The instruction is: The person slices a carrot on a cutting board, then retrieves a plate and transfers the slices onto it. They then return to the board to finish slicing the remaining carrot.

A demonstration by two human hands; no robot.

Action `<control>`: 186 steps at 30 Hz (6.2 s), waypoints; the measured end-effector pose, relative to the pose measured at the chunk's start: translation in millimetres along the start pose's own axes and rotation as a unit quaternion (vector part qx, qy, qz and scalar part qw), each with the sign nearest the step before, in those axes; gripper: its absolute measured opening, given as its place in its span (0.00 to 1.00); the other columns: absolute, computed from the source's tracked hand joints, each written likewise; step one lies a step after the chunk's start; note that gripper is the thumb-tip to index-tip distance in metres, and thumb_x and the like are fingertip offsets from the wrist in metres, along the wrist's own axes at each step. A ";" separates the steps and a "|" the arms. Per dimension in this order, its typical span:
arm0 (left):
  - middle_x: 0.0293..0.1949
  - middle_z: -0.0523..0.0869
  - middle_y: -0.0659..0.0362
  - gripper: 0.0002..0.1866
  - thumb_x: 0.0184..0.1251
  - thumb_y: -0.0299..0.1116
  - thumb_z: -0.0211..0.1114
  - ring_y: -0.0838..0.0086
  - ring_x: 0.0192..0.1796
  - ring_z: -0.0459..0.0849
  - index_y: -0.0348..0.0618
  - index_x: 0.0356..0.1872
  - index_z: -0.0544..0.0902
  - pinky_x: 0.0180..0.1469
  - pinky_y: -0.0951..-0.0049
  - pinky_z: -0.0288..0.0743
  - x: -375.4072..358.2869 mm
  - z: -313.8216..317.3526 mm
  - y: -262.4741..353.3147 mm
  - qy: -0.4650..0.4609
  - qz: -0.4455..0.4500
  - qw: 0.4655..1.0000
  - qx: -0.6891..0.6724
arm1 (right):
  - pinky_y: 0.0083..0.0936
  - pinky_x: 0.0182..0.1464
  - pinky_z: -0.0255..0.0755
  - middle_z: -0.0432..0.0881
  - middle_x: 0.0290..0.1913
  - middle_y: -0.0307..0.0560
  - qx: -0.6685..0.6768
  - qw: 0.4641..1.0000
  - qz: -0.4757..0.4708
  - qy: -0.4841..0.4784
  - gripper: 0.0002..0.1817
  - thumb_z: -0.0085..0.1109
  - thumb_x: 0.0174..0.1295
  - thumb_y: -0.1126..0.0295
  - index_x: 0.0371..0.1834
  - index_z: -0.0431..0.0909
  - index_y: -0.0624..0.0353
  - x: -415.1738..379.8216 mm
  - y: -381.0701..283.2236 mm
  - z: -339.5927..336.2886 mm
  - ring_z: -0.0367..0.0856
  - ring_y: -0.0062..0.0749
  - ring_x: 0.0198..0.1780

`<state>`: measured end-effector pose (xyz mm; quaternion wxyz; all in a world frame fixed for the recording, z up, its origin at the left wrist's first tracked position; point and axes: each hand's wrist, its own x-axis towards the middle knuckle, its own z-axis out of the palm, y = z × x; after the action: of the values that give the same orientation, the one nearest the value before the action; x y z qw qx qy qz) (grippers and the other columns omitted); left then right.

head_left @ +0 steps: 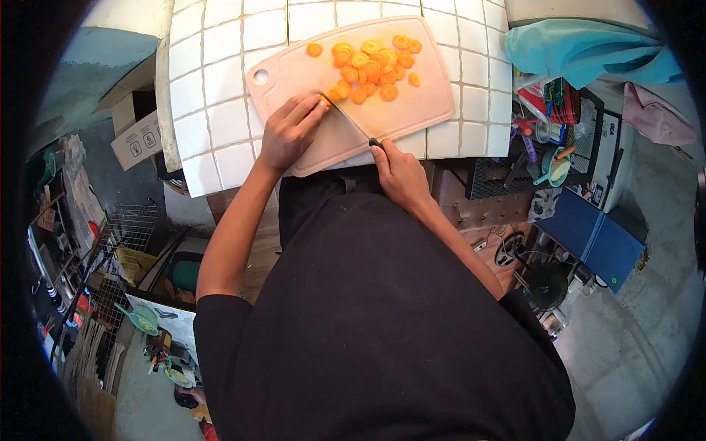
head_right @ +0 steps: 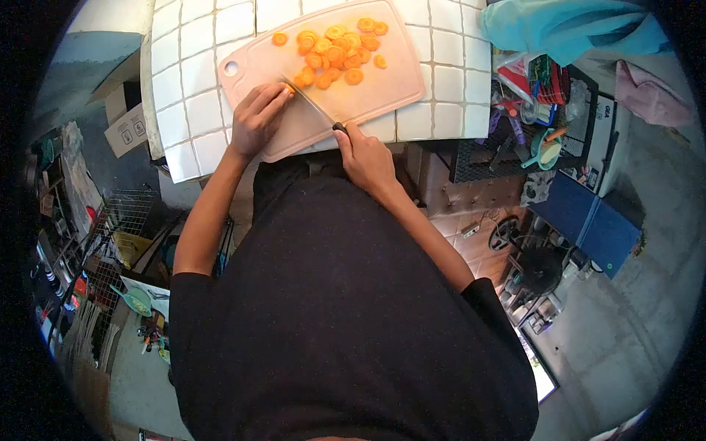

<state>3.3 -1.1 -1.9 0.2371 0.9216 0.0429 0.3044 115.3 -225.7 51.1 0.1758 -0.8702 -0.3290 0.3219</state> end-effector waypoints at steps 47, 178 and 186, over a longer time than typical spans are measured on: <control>0.47 0.88 0.55 0.12 0.55 0.20 0.71 0.62 0.49 0.89 0.35 0.43 0.87 0.51 0.64 0.85 -2.4 -2.8 -0.2 -0.011 -0.002 1.000 0.008 | 0.61 0.38 0.76 0.84 0.28 0.68 0.026 1.000 -0.011 -0.005 0.20 0.48 0.80 0.50 0.45 0.76 0.57 -2.6 -2.6 -1.1 0.85 0.69 0.35; 0.43 0.86 0.53 0.11 0.54 0.20 0.72 0.59 0.46 0.87 0.35 0.40 0.84 0.49 0.62 0.83 -1.6 -3.3 2.1 -0.007 -0.024 1.000 0.000 | 0.61 0.38 0.73 0.83 0.28 0.68 0.031 0.999 -0.032 -0.008 0.22 0.49 0.80 0.47 0.45 0.76 0.57 3.6 2.9 -2.3 0.84 0.70 0.35; 0.42 0.85 0.54 0.10 0.54 0.20 0.72 0.60 0.46 0.86 0.36 0.38 0.83 0.47 0.63 0.83 -0.9 -2.9 2.0 -0.005 -0.029 1.000 -0.006 | 0.61 0.37 0.73 0.83 0.27 0.67 0.025 0.999 -0.040 -0.007 0.22 0.48 0.80 0.48 0.46 0.75 0.58 4.7 1.8 0.2 0.83 0.71 0.34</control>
<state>0.8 -1.9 0.6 0.2511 0.9201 0.0666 0.2930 118.7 -223.8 47.9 0.2080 -0.8492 -0.3570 0.3288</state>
